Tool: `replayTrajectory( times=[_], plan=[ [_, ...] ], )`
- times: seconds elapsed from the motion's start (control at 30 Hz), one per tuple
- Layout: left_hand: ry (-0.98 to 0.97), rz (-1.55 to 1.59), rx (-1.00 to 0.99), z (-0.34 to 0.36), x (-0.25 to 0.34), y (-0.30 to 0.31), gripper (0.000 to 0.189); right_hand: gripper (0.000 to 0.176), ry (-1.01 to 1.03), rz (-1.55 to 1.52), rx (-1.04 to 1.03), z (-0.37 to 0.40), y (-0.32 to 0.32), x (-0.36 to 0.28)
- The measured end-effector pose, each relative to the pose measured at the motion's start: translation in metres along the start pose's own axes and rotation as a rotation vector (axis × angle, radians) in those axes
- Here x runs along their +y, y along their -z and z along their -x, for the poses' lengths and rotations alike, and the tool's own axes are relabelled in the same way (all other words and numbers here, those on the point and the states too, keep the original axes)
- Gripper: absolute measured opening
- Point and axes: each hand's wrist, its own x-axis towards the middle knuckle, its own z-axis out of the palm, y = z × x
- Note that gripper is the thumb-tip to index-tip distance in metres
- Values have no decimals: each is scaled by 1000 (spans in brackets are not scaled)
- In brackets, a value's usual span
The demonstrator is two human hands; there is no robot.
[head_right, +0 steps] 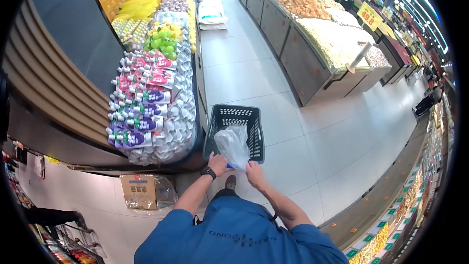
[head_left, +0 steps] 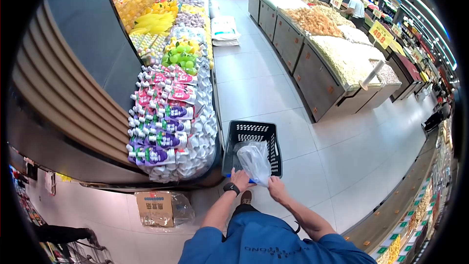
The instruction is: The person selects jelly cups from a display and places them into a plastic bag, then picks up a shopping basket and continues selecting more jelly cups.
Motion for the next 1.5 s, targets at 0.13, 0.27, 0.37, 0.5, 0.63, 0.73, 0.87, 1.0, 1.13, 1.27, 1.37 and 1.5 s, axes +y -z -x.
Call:
replayTrajectory(
  times=[0.13,0.27,0.37,0.5,0.63,0.73,0.87,1.0,1.13,1.27,1.37,1.5],
  plan=[
    [115,-179,-75,-59,-3,30,66,19,-7,2,-61,-62,16,30],
    [350,-64,83,-102,4,37,59,18,-36,-16,-85,-119,28,48],
    [385,-41,36,-148,-4,49,59,20,-22,-35,-60,-159,30,74],
    [422,-46,6,-207,-26,61,64,19,8,-91,-55,-217,40,103],
    [525,-116,61,-268,-35,83,60,19,34,-172,-55,-284,43,141],
    [665,-142,147,-317,-52,69,47,18,94,-168,-98,-329,55,168],
    [703,-118,133,-373,-78,81,30,20,133,-198,-168,-388,66,198],
    [690,-78,173,-417,-98,102,32,19,118,-251,-165,-440,79,212],
    [660,-86,165,-471,-127,129,31,18,125,-232,-172,-506,81,233],
    [615,-59,223,-542,-160,156,30,20,116,-214,-159,-585,85,258],
    [584,-41,199,-596,-191,179,28,23,109,-187,-170,-645,82,281],
    [557,-35,98,-661,-228,206,24,25,120,-181,-253,-724,76,317]
  ],
)
